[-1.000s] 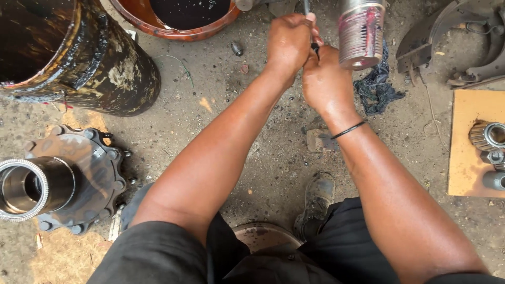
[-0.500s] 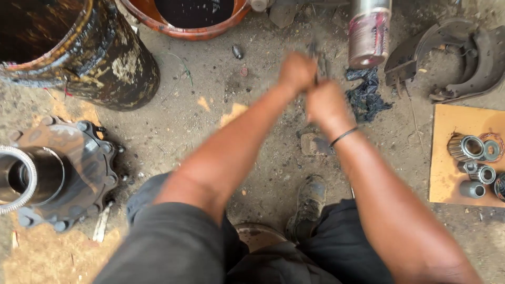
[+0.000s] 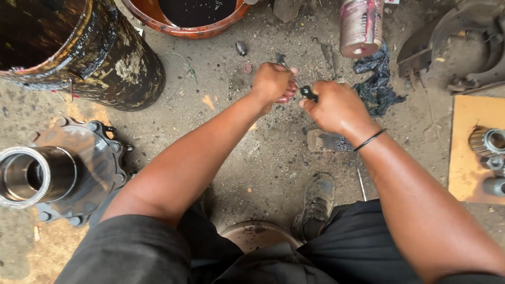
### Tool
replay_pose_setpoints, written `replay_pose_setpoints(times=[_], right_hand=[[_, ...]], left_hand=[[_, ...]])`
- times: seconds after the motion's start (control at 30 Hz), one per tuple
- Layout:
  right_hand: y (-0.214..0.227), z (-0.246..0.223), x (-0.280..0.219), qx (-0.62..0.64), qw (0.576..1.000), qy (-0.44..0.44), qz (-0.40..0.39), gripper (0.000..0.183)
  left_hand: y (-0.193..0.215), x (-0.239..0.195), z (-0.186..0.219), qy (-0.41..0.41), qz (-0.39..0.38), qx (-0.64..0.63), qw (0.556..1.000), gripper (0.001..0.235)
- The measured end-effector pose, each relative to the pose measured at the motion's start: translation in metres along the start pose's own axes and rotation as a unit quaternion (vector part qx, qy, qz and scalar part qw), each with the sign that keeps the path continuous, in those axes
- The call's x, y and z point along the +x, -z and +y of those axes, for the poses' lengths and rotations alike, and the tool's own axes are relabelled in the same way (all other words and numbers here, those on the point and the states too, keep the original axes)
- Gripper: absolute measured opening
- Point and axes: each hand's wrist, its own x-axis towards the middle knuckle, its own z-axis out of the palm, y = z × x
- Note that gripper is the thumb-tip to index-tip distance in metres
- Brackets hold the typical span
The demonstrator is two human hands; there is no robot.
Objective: The person uses a screwdriver to scrape and clean a small metal component, then wipes their hands with a rag. The workspace contains buckets of fluid and various mechanical parts.
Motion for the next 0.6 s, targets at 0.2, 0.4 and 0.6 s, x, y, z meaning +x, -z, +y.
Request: replay_pose_setpoints(times=[0.2,0.4,0.6], right_hand=[[-0.019,-0.038,-0.021,-0.058,0.998,0.007,-0.035,0.042],[-0.027,-0.051,-0.042,-0.048,0.998,0.022,-0.031,0.039],[-0.009,-0.057,-0.05,-0.073,0.995,0.021,-0.063,0.036]], left_hand=[[0.009,-0.013,0.012,0.038,0.05,-0.019,0.998,0.021],[0.013,-0.025,0.019,0.061,0.088,0.0,0.994,0.024],[0.017,-0.025,0.009,0.074,0.088,0.008,0.993,0.022]])
